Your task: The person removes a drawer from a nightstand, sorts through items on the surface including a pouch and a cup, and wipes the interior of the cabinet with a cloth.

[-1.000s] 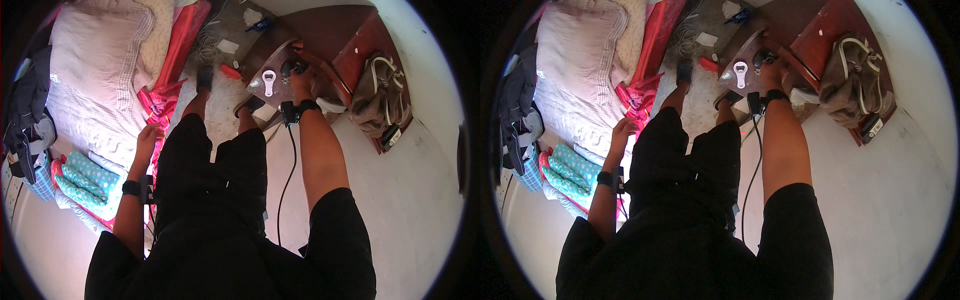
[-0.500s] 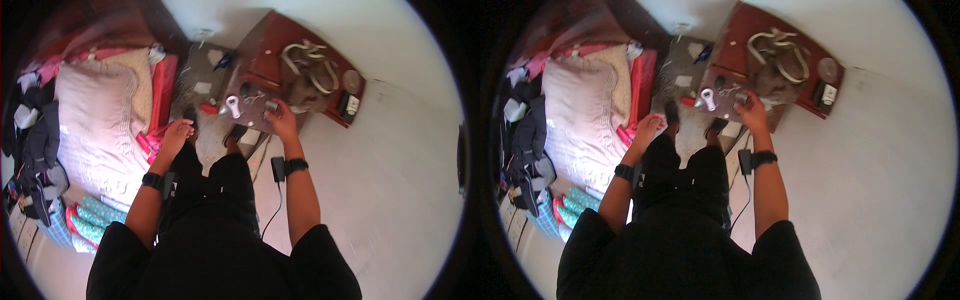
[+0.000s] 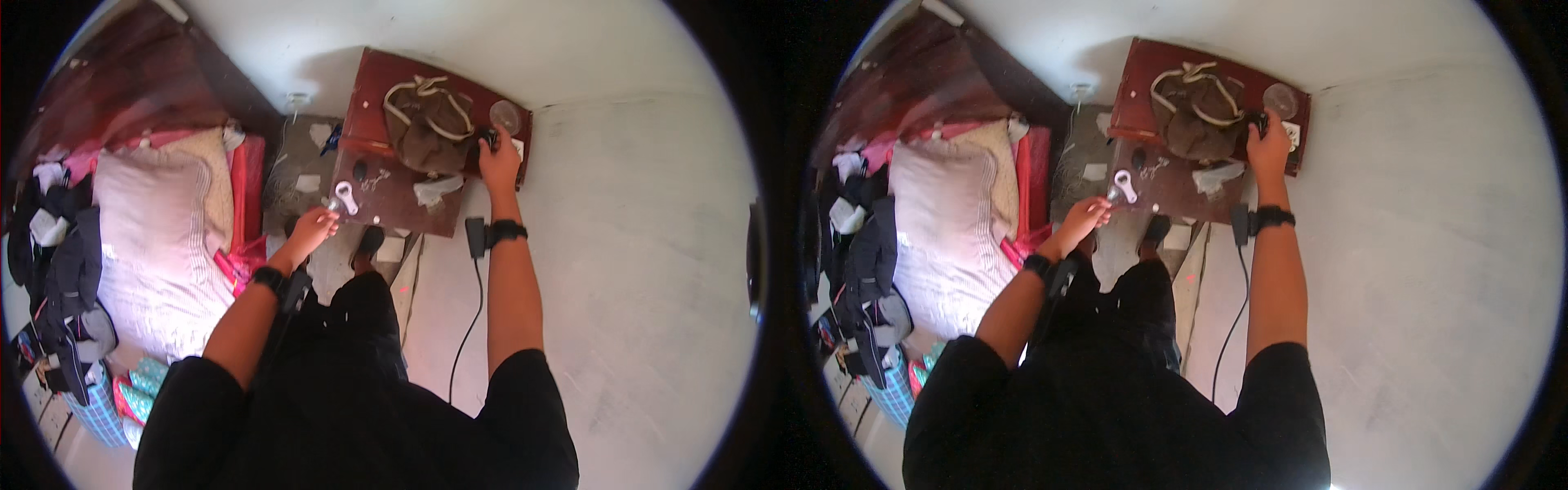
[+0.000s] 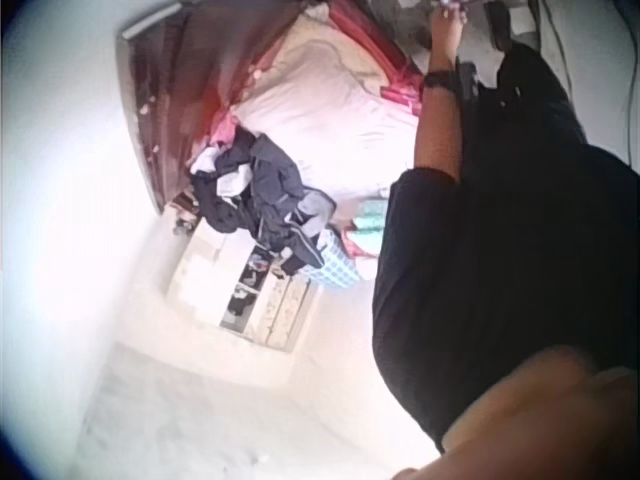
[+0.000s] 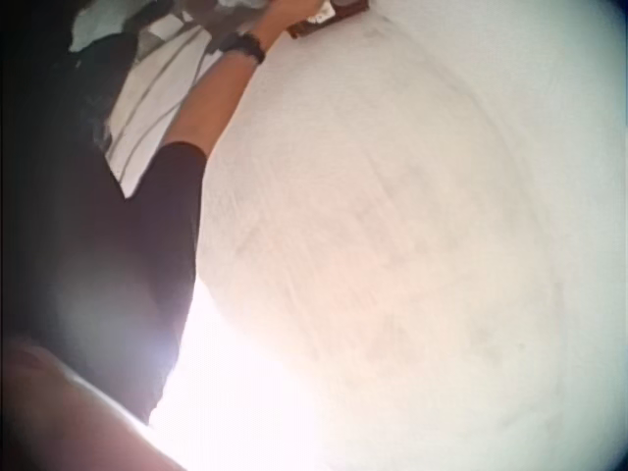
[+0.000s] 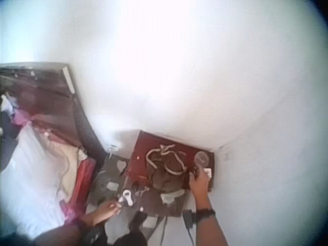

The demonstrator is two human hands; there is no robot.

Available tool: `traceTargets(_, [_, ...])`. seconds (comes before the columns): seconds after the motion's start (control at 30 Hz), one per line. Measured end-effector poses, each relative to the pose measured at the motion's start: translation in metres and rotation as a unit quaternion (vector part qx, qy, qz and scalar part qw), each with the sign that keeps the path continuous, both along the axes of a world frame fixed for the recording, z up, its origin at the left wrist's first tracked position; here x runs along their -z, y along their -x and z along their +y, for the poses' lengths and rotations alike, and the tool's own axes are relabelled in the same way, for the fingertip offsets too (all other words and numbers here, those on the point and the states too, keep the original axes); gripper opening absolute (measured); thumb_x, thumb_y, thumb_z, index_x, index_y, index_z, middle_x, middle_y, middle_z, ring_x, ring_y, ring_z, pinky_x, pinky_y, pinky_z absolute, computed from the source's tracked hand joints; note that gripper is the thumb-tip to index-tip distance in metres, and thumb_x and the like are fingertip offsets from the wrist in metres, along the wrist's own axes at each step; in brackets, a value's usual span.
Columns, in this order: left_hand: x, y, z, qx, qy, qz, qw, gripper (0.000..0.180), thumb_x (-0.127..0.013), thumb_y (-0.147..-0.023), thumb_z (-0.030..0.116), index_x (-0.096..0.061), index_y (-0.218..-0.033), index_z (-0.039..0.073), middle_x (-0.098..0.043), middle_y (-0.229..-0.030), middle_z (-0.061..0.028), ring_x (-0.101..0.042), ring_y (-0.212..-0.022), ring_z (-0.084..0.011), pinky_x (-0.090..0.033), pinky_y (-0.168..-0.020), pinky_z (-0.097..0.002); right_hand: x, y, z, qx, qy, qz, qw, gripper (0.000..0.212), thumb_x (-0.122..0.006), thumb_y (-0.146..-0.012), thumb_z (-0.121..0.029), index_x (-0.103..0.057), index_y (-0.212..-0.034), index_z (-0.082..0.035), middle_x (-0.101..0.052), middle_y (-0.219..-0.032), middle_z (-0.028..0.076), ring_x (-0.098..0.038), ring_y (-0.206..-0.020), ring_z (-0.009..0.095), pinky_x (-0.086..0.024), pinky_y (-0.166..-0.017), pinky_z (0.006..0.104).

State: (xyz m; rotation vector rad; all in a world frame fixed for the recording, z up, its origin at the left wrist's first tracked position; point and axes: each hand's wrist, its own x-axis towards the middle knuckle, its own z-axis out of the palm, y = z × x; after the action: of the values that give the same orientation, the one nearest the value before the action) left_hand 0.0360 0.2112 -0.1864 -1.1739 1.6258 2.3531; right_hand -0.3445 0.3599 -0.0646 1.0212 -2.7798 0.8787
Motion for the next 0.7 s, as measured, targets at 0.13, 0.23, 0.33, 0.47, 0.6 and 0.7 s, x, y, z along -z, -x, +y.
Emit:
traceTargets(0.13, [0.009, -0.013, 0.033, 0.013, -0.025, -0.071, 0.997, 0.020, -0.052, -0.096, 0.020, -0.062, -0.107, 0.006, -0.065, -0.088, -0.0048, -0.063, -0.077, -0.0140, -0.050, -0.068, -0.0273, -0.005, -0.004, -0.011, -0.068, -0.091, 0.096, 0.989, 0.043, -0.067, -0.083, -0.013, -0.057, -0.123, -0.003, -0.063, -0.108, 0.020, -0.060, -0.098, 0.034, -0.050, -0.082, 0.0421])
traceTargets(0.23, [0.026, -0.037, 0.047, -0.010, -0.033, -0.042, 0.999, 0.021, -0.052, -0.096, 0.023, -0.062, -0.105, 0.006, -0.065, -0.088, -0.0053, -0.064, -0.078, -0.0150, -0.050, -0.067, -0.0276, -0.005, -0.006, -0.011, -0.091, -0.157, 0.177, 0.967, 0.044, -0.067, -0.082, -0.014, -0.057, -0.123, -0.004, -0.061, -0.114, 0.019, -0.055, -0.107, 0.035, -0.046, -0.088, 0.0458])
traceTargets(0.33, [0.046, -0.059, 0.060, -0.014, -0.060, -0.118, 0.991, 0.022, -0.053, -0.094, 0.025, -0.062, -0.102, 0.007, -0.064, -0.087, -0.0057, -0.065, -0.076, -0.0162, -0.051, -0.066, -0.0289, -0.002, 0.007, 0.005, -0.079, -0.107, 0.213, 0.968, 0.042, -0.065, -0.082, -0.013, -0.056, -0.122, -0.004, -0.060, -0.116, 0.019, -0.052, -0.110, 0.037, -0.043, -0.091, 0.0487])
traceTargets(0.47, [0.072, -0.104, 0.072, -0.146, -0.149, -0.157, 0.965, 0.024, -0.056, -0.092, 0.029, -0.060, -0.102, 0.007, -0.065, -0.086, -0.0070, -0.066, -0.072, -0.0192, -0.054, -0.064, -0.0326, 0.001, -0.039, 0.008, 0.034, 0.085, 0.127, 0.988, 0.028, -0.061, -0.085, -0.010, -0.057, -0.110, -0.001, -0.060, -0.105, 0.017, -0.055, -0.100, 0.033, -0.044, -0.087, 0.0449])
traceTargets(0.6, [0.069, -0.102, 0.071, -0.224, -0.196, -0.178, 0.938, 0.026, -0.056, -0.091, 0.030, -0.058, -0.106, 0.009, -0.065, -0.088, -0.0076, -0.066, -0.072, -0.0197, -0.054, -0.063, -0.0331, 0.067, -0.117, 0.049, 0.189, 0.165, -0.090, 0.964, 0.008, -0.057, -0.088, -0.009, -0.053, -0.092, -0.003, -0.056, -0.089, 0.004, -0.058, -0.082, 0.016, -0.049, -0.073, 0.0280])
traceTargets(0.7, [0.106, -0.113, 0.077, -0.266, -0.221, -0.134, 0.929, 0.025, -0.056, -0.091, 0.029, -0.057, -0.109, 0.011, -0.066, -0.087, -0.0081, -0.066, -0.072, -0.0205, -0.054, -0.063, -0.0334, 0.129, -0.187, 0.066, 0.017, 0.076, -0.283, 0.956, 0.015, -0.057, -0.086, -0.006, -0.059, -0.101, -0.006, -0.064, -0.086, 0.008, -0.061, -0.074, 0.020, -0.050, -0.068, 0.0314])
